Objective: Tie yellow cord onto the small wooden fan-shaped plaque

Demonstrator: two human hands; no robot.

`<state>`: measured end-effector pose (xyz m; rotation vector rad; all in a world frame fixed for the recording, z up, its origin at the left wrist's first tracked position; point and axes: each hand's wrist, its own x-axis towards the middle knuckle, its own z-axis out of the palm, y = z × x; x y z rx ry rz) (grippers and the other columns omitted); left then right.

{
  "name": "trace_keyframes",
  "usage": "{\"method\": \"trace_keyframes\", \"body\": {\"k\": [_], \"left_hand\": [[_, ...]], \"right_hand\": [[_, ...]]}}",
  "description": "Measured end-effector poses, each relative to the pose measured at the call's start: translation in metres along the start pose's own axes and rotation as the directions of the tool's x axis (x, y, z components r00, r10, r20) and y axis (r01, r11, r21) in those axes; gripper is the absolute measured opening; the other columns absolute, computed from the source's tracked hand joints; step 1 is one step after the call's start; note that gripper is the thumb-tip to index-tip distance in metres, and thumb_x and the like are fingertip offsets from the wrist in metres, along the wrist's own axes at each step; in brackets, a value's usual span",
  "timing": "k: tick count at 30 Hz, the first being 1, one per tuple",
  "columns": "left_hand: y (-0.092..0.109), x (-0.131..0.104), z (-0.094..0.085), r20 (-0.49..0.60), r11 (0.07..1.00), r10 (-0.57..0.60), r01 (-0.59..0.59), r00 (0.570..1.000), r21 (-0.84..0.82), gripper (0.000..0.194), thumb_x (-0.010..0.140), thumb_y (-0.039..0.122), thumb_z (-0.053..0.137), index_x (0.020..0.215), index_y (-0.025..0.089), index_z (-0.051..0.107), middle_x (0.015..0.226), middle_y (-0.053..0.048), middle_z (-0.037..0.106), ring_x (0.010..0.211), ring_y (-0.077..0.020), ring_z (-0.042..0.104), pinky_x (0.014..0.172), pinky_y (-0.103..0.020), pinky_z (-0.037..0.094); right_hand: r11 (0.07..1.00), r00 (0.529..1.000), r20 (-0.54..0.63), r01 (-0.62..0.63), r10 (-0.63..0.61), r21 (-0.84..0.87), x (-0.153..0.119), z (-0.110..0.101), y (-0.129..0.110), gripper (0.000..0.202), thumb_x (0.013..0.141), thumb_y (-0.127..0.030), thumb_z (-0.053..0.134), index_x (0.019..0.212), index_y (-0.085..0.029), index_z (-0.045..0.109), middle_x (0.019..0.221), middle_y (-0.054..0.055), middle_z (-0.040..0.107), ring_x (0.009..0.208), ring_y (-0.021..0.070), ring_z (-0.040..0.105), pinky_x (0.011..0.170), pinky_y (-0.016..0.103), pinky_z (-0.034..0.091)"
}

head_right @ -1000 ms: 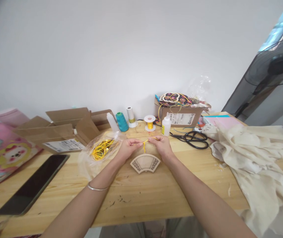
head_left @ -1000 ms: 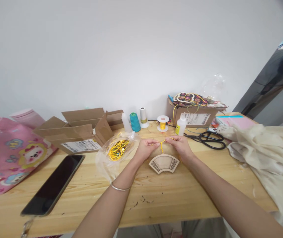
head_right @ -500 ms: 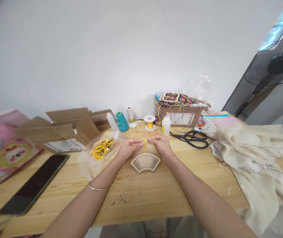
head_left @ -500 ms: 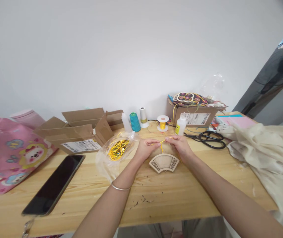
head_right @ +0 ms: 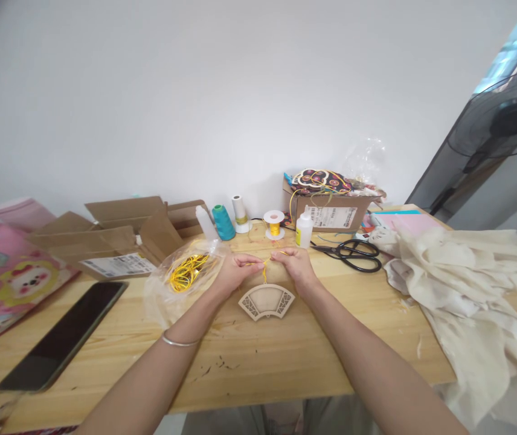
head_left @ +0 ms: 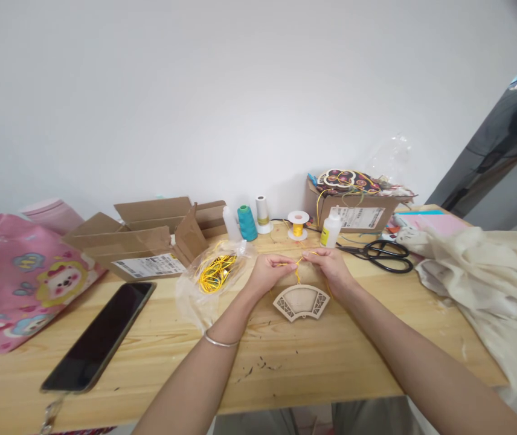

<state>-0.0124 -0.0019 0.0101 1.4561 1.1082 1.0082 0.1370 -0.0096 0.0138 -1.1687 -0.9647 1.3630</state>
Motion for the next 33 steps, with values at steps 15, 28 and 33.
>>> {"method": "trace_keyframes", "body": {"k": [15, 28, 33], "left_hand": [[-0.01, 0.005, 0.001, -0.152, 0.992, 0.063, -0.044, 0.986, 0.121, 0.022, 0.054, 0.032, 0.06, 0.065, 0.013, 0.064, 0.039, 0.005, 0.045, 0.036, -0.0038, 0.031, 0.038, -0.018, 0.024], [-0.005, 0.002, 0.002, -0.037, 0.988, -0.028, 0.022, 0.999, -0.152, 0.014, 0.054, 0.023, 0.061, 0.064, 0.012, 0.064, 0.061, -0.003, 0.064, 0.056, -0.0116, 0.053, 0.057, -0.022, 0.04], [-0.007, 0.003, 0.003, -0.046, 0.99, -0.005, -0.002, 0.999, -0.14, 0.017, 0.055, 0.025, 0.061, 0.065, 0.012, 0.064, 0.062, -0.003, 0.064, 0.056, -0.012, 0.054, 0.056, -0.022, 0.04]], "right_hand": [[0.991, 0.937, 0.344, -0.097, 0.061, 0.089, -0.005, 0.004, -0.001, 0.027, 0.067, -0.026, 0.044, 0.091, -0.015, 0.052, 0.038, -0.009, 0.031, 0.031, 0.0019, 0.015, 0.031, 0.016, 0.006], [0.777, 0.922, 0.276, 0.38, -0.272, -0.501, 0.001, 0.009, 0.016, 0.028, 0.067, -0.025, 0.043, 0.091, -0.017, 0.053, 0.038, -0.009, 0.029, 0.033, 0.0046, 0.023, 0.035, 0.017, 0.018], [0.542, 0.862, 0.283, 0.49, -0.421, -0.683, 0.003, 0.005, 0.019, 0.025, 0.07, -0.028, 0.042, 0.09, -0.021, 0.055, 0.046, -0.005, 0.044, 0.041, 0.0077, 0.036, 0.041, 0.019, 0.027]]}}
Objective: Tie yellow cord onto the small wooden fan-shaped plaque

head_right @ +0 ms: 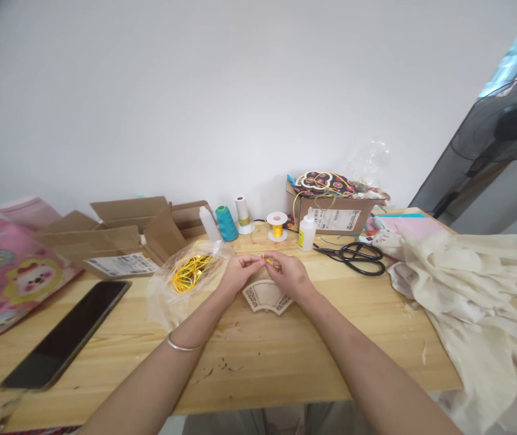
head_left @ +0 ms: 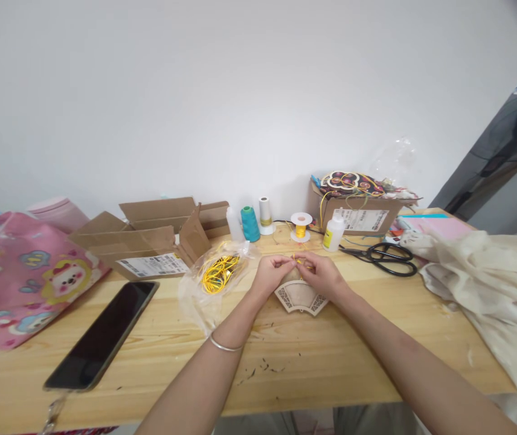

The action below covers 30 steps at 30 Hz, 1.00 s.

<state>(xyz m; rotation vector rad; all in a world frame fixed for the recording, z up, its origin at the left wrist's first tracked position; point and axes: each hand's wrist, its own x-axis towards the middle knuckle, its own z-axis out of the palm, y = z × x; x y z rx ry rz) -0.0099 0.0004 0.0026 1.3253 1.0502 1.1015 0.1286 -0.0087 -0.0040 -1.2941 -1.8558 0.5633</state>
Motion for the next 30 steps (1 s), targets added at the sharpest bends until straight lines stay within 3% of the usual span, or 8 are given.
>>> {"method": "trace_keyframes", "body": {"k": [9, 17, 30], "left_hand": [[-0.0018, 0.0014, -0.0003, -0.036, 1.0, 0.031, -0.031, 0.999, 0.0, 0.012, 0.056, 0.023, 0.06, 0.062, 0.013, 0.061, 0.056, 0.0, 0.06, 0.052, -0.0085, 0.051, 0.053, -0.019, 0.039], [0.0031, 0.0009, 0.0001, -0.055, 0.996, -0.016, 0.012, 0.998, -0.085, 0.011, 0.055, 0.021, 0.061, 0.062, 0.013, 0.058, 0.053, 0.001, 0.06, 0.05, -0.009, 0.053, 0.055, -0.021, 0.041], [0.0009, 0.0015, -0.0012, -0.117, 0.998, -0.007, 0.0, 0.993, -0.056, 0.017, 0.051, 0.022, 0.064, 0.065, 0.012, 0.061, 0.062, -0.003, 0.063, 0.059, -0.0124, 0.056, 0.061, -0.025, 0.043]], "right_hand": [[0.978, 0.993, -0.067, 0.078, -0.093, -0.192, 0.0018, -0.003, -0.0016, 0.016, 0.069, -0.03, 0.047, 0.078, -0.023, 0.058, 0.066, -0.001, 0.057, 0.057, 0.0105, 0.049, 0.049, 0.02, 0.034], [0.969, 0.983, -0.109, 0.123, -0.15, -0.216, 0.0014, -0.0044, -0.0025, 0.015, 0.069, -0.029, 0.048, 0.075, -0.021, 0.059, 0.072, 0.002, 0.057, 0.064, 0.0115, 0.05, 0.053, 0.022, 0.036], [0.963, 0.979, -0.091, 0.157, -0.181, -0.218, 0.0014, -0.0084, -0.0058, 0.016, 0.07, -0.029, 0.048, 0.075, -0.021, 0.061, 0.07, 0.003, 0.057, 0.069, 0.0137, 0.05, 0.059, 0.024, 0.036]]}}
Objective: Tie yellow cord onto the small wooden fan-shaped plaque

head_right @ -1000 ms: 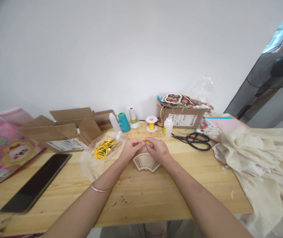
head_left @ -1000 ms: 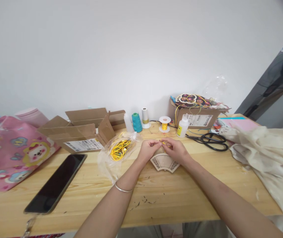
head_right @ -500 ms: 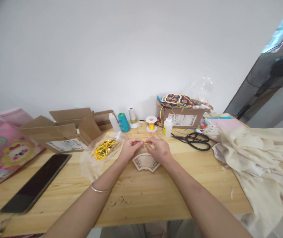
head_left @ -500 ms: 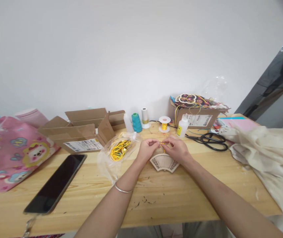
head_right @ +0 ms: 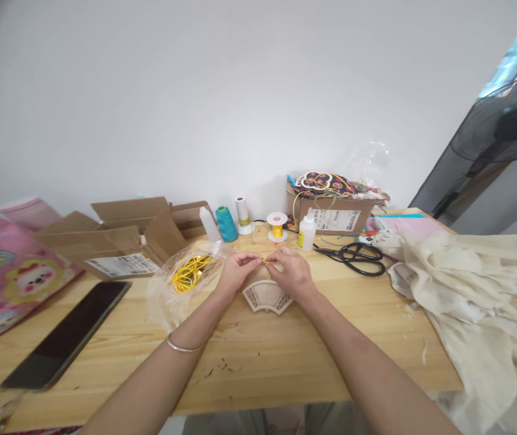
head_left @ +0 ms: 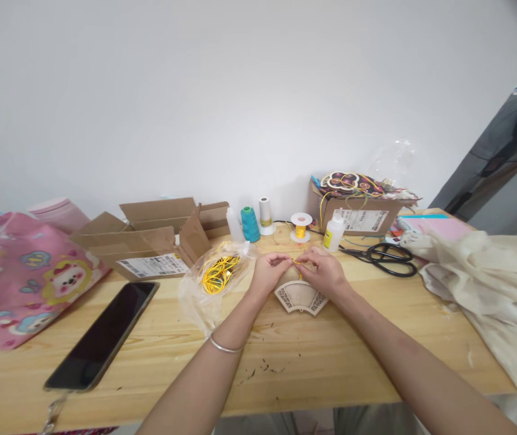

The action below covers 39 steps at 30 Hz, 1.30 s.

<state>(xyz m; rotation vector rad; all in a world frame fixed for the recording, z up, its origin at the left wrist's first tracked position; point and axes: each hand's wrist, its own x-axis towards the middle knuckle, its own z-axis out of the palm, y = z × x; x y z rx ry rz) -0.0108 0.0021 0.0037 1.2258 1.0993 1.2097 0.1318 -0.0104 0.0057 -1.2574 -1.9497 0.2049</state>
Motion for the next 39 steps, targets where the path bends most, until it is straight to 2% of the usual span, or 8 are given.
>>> {"method": "trace_keyframes", "body": {"k": [14, 24, 28, 31, 33, 35, 37, 39], "left_hand": [[0.003, -0.002, 0.001, 0.009, 0.999, -0.004, 0.004, 1.0, -0.048, 0.016, 0.051, 0.021, 0.064, 0.063, 0.012, 0.058, 0.059, -0.001, 0.06, 0.057, -0.0099, 0.053, 0.061, -0.023, 0.041], [0.006, -0.004, 0.001, 0.123, 0.998, 0.046, -0.051, 0.991, 0.043, 0.027, 0.054, 0.022, 0.063, 0.077, 0.014, 0.053, 0.063, -0.001, 0.062, 0.06, -0.0106, 0.055, 0.065, -0.024, 0.04], [0.006, -0.003, 0.001, 0.116, 0.997, 0.041, -0.047, 0.992, 0.056, 0.027, 0.052, 0.022, 0.064, 0.075, 0.014, 0.053, 0.06, 0.0, 0.061, 0.058, -0.0109, 0.055, 0.064, -0.024, 0.04], [0.006, -0.003, 0.0, 0.096, 0.998, 0.036, -0.041, 0.995, 0.05, 0.026, 0.052, 0.021, 0.064, 0.075, 0.014, 0.053, 0.06, -0.001, 0.061, 0.058, -0.0106, 0.055, 0.063, -0.024, 0.04], [0.007, -0.002, -0.001, 0.07, 0.998, 0.032, -0.035, 0.997, 0.043, 0.026, 0.052, 0.021, 0.064, 0.075, 0.014, 0.053, 0.061, -0.001, 0.061, 0.058, -0.0103, 0.054, 0.063, -0.023, 0.04], [0.007, -0.001, -0.002, 0.042, 0.999, 0.032, -0.033, 0.999, 0.032, 0.026, 0.052, 0.02, 0.064, 0.075, 0.014, 0.053, 0.061, -0.001, 0.061, 0.058, -0.0101, 0.055, 0.063, -0.023, 0.04], [0.007, -0.001, -0.002, 0.02, 0.999, 0.033, -0.033, 0.999, 0.024, 0.027, 0.052, 0.02, 0.064, 0.076, 0.014, 0.053, 0.061, 0.0, 0.061, 0.058, -0.01, 0.055, 0.064, -0.023, 0.04], [0.007, -0.001, -0.002, 0.012, 0.999, 0.035, -0.035, 0.999, 0.029, 0.028, 0.051, 0.019, 0.064, 0.076, 0.014, 0.054, 0.061, 0.0, 0.061, 0.058, -0.01, 0.055, 0.064, -0.024, 0.04]], "right_hand": [[1.0, 1.0, 0.014, -0.014, 0.014, 0.0, 0.0, 0.002, 0.002, 0.018, 0.069, -0.03, 0.048, 0.078, -0.022, 0.062, 0.072, 0.002, 0.057, 0.071, 0.0138, 0.05, 0.06, 0.024, 0.037], [0.937, 0.98, 0.083, -0.196, 0.18, 0.289, 0.002, 0.003, -0.003, 0.026, 0.067, -0.034, 0.048, 0.075, -0.015, 0.063, 0.066, 0.003, 0.055, 0.051, 0.0087, 0.041, 0.046, 0.021, 0.033], [0.846, 0.952, 0.089, -0.303, 0.294, 0.438, 0.004, 0.004, -0.003, 0.018, 0.061, -0.03, 0.052, 0.061, -0.013, 0.058, 0.067, 0.002, 0.053, 0.053, 0.0085, 0.041, 0.047, 0.021, 0.033], [0.687, 0.916, 0.175, -0.388, 0.361, 0.615, 0.004, -0.002, -0.005, 0.013, 0.06, -0.028, 0.052, 0.058, -0.014, 0.052, 0.061, 0.0, 0.05, 0.053, 0.0091, 0.043, 0.05, 0.022, 0.035], [0.57, 0.912, 0.194, -0.381, 0.362, 0.728, 0.005, -0.012, -0.008, 0.011, 0.062, -0.027, 0.049, 0.059, -0.016, 0.048, 0.06, 0.0, 0.048, 0.054, 0.0099, 0.044, 0.053, 0.023, 0.037], [0.487, 0.932, 0.142, -0.3, 0.335, 0.82, 0.006, -0.023, -0.01, 0.013, 0.066, -0.026, 0.044, 0.057, -0.017, 0.044, 0.064, 0.002, 0.049, 0.063, 0.0123, 0.047, 0.059, 0.026, 0.038], [0.466, 0.937, 0.086, -0.247, 0.338, 0.85, 0.008, -0.032, -0.011, 0.02, 0.071, -0.029, 0.036, 0.057, -0.017, 0.043, 0.064, 0.004, 0.049, 0.065, 0.0137, 0.048, 0.063, 0.028, 0.039], [0.535, 0.933, 0.044, -0.243, 0.358, 0.809, 0.009, -0.033, -0.009, 0.028, 0.075, -0.035, 0.03, 0.06, -0.017, 0.046, 0.062, 0.005, 0.05, 0.064, 0.0138, 0.049, 0.063, 0.029, 0.04]]}}
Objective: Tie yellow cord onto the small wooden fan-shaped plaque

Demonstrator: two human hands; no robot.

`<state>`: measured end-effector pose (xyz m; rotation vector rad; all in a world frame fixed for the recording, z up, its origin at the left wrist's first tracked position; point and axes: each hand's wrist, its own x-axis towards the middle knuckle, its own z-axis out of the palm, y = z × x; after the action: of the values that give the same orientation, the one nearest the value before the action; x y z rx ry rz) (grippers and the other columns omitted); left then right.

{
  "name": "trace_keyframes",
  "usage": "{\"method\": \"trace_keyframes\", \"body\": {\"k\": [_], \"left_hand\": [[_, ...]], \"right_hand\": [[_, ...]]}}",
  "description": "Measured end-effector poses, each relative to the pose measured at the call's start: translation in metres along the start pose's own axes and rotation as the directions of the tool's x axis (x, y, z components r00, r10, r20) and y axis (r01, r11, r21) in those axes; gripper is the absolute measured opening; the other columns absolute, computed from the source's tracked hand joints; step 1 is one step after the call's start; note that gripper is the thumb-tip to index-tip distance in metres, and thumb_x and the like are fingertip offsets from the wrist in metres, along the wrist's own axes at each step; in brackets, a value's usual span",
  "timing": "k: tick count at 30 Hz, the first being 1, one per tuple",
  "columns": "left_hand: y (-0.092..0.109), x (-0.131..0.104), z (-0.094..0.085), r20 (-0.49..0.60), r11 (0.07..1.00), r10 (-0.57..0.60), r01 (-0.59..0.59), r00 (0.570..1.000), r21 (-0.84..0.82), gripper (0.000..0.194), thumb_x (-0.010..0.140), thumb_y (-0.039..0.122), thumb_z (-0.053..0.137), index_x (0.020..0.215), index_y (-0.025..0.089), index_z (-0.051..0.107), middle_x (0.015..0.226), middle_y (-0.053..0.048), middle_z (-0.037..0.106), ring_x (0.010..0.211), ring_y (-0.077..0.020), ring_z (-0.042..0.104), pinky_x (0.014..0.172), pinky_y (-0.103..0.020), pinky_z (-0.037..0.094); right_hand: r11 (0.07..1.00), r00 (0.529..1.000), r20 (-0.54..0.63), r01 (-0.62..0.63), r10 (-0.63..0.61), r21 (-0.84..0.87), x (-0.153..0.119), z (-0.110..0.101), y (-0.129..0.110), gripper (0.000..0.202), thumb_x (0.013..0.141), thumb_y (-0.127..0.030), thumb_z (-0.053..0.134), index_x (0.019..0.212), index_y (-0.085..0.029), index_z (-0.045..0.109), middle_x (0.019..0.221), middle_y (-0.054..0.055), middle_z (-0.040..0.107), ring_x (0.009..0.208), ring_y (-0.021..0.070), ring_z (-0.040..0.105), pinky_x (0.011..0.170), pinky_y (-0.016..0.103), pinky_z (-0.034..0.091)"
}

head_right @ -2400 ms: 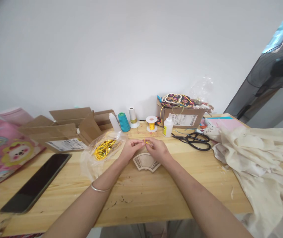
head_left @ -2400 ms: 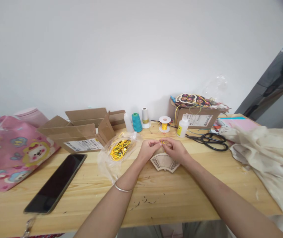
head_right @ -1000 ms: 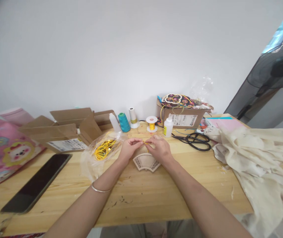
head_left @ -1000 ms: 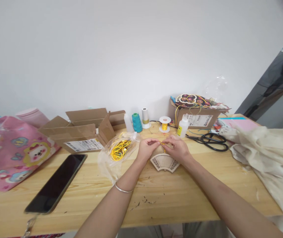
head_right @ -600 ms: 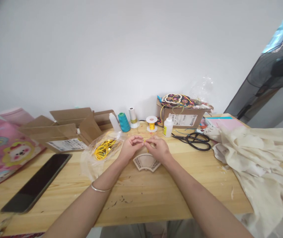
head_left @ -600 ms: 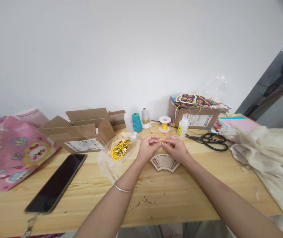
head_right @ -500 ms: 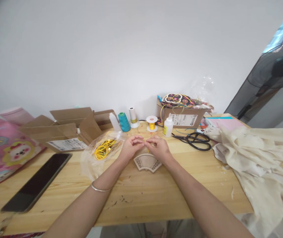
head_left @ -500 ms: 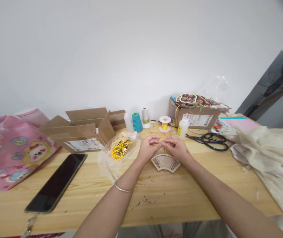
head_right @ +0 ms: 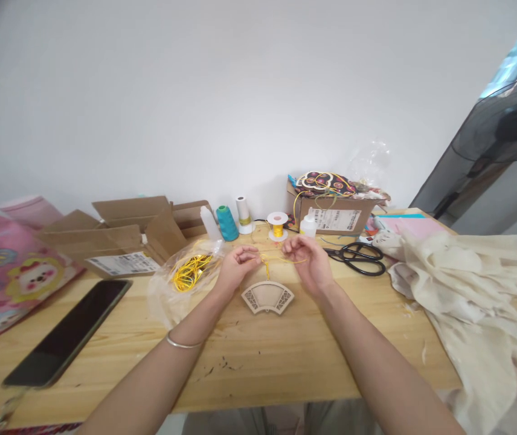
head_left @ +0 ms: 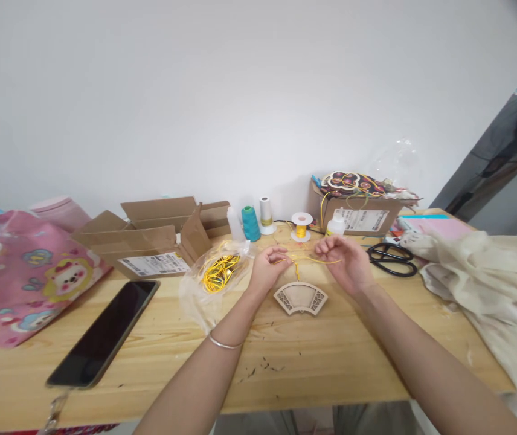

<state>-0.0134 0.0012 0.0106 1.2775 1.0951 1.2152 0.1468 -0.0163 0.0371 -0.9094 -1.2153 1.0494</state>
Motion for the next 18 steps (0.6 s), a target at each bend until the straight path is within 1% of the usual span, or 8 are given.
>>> {"method": "trace_keyframes", "body": {"k": [2, 4, 6, 7, 9, 12, 15, 18], "left_hand": [[0.0, 0.0, 0.0, 0.01, 1.0, 0.007, -0.007, 1.0, 0.016, 0.027, 0.052, 0.019, 0.063, 0.077, 0.014, 0.054, 0.062, 0.0, 0.061, 0.059, -0.01, 0.055, 0.064, -0.024, 0.04], [0.0, -0.001, 0.0, 0.024, 0.999, 0.019, -0.02, 1.0, 0.032, 0.026, 0.053, 0.019, 0.062, 0.077, 0.014, 0.054, 0.061, 0.0, 0.061, 0.059, -0.0099, 0.054, 0.064, -0.023, 0.04], [0.0, -0.001, 0.0, 0.031, 0.998, 0.034, -0.035, 0.999, 0.045, 0.024, 0.054, 0.019, 0.061, 0.076, 0.014, 0.054, 0.061, 0.0, 0.06, 0.059, -0.0096, 0.054, 0.063, -0.023, 0.04], [0.0, -0.001, 0.0, 0.034, 0.998, 0.042, -0.044, 0.999, 0.052, 0.023, 0.054, 0.018, 0.061, 0.076, 0.014, 0.054, 0.06, 0.001, 0.059, 0.059, -0.0095, 0.054, 0.063, -0.022, 0.04], [0.0, -0.001, 0.0, 0.043, 0.996, 0.058, -0.061, 0.997, 0.067, 0.023, 0.055, 0.018, 0.06, 0.077, 0.014, 0.055, 0.06, 0.001, 0.059, 0.059, -0.0093, 0.053, 0.061, -0.021, 0.04], [-0.001, 0.0, 0.0, 0.059, 0.994, 0.064, -0.069, 0.996, 0.088, 0.022, 0.055, 0.017, 0.059, 0.077, 0.014, 0.056, 0.063, -0.001, 0.059, 0.06, -0.0097, 0.053, 0.06, -0.021, 0.04], [-0.006, 0.001, 0.0, 0.08, 0.991, 0.059, -0.068, 0.995, 0.114, 0.02, 0.057, 0.019, 0.058, 0.076, 0.013, 0.058, 0.071, -0.004, 0.062, 0.065, -0.0118, 0.055, 0.063, -0.023, 0.041], [-0.012, 0.002, 0.0, 0.111, 0.983, 0.065, -0.082, 0.992, 0.164, 0.017, 0.058, 0.022, 0.057, 0.072, 0.013, 0.061, 0.075, -0.006, 0.063, 0.07, -0.0144, 0.056, 0.066, -0.025, 0.042]], "right_hand": [[0.98, 1.0, -0.03, 0.001, -0.007, -0.197, 0.001, 0.001, 0.008, 0.032, 0.074, -0.04, 0.033, 0.063, -0.016, 0.051, 0.061, 0.004, 0.052, 0.061, 0.0134, 0.049, 0.06, 0.028, 0.04], [0.893, 1.0, -0.003, 0.023, -0.027, -0.449, 0.002, 0.004, 0.021, 0.03, 0.067, -0.043, 0.045, 0.067, -0.015, 0.055, 0.064, 0.004, 0.055, 0.061, 0.0141, 0.049, 0.058, 0.027, 0.04], [0.776, 0.992, 0.102, 0.123, -0.077, -0.619, 0.001, 0.007, 0.033, 0.029, 0.061, -0.042, 0.053, 0.075, -0.017, 0.06, 0.074, 0.005, 0.059, 0.067, 0.0152, 0.05, 0.061, 0.027, 0.039], [0.739, 0.988, 0.14, 0.146, -0.07, -0.657, 0.0, 0.008, 0.037, 0.029, 0.062, -0.041, 0.053, 0.077, -0.018, 0.06, 0.074, 0.005, 0.06, 0.066, 0.0148, 0.051, 0.059, 0.027, 0.039], [0.704, 0.974, 0.221, 0.189, -0.047, -0.684, -0.001, 0.008, 0.042, 0.027, 0.067, -0.039, 0.048, 0.079, -0.019, 0.062, 0.072, 0.004, 0.06, 0.061, 0.0134, 0.051, 0.056, 0.025, 0.038], [0.694, 0.955, 0.292, 0.246, -0.055, -0.676, -0.002, 0.007, 0.042, 0.028, 0.073, -0.037, 0.042, 0.076, -0.019, 0.063, 0.062, 0.003, 0.058, 0.055, 0.0116, 0.049, 0.05, 0.022, 0.036], [0.683, 0.947, 0.309, 0.281, -0.084, -0.674, -0.002, 0.006, 0.04, 0.028, 0.073, -0.036, 0.042, 0.073, -0.018, 0.064, 0.058, 0.002, 0.055, 0.053, 0.0107, 0.047, 0.048, 0.021, 0.034], [0.694, 0.949, 0.304, 0.272, -0.08, -0.667, -0.001, 0.006, 0.041, 0.027, 0.073, -0.035, 0.043, 0.074, -0.019, 0.064, 0.06, 0.002, 0.056, 0.055, 0.0109, 0.048, 0.049, 0.021, 0.035]]}}
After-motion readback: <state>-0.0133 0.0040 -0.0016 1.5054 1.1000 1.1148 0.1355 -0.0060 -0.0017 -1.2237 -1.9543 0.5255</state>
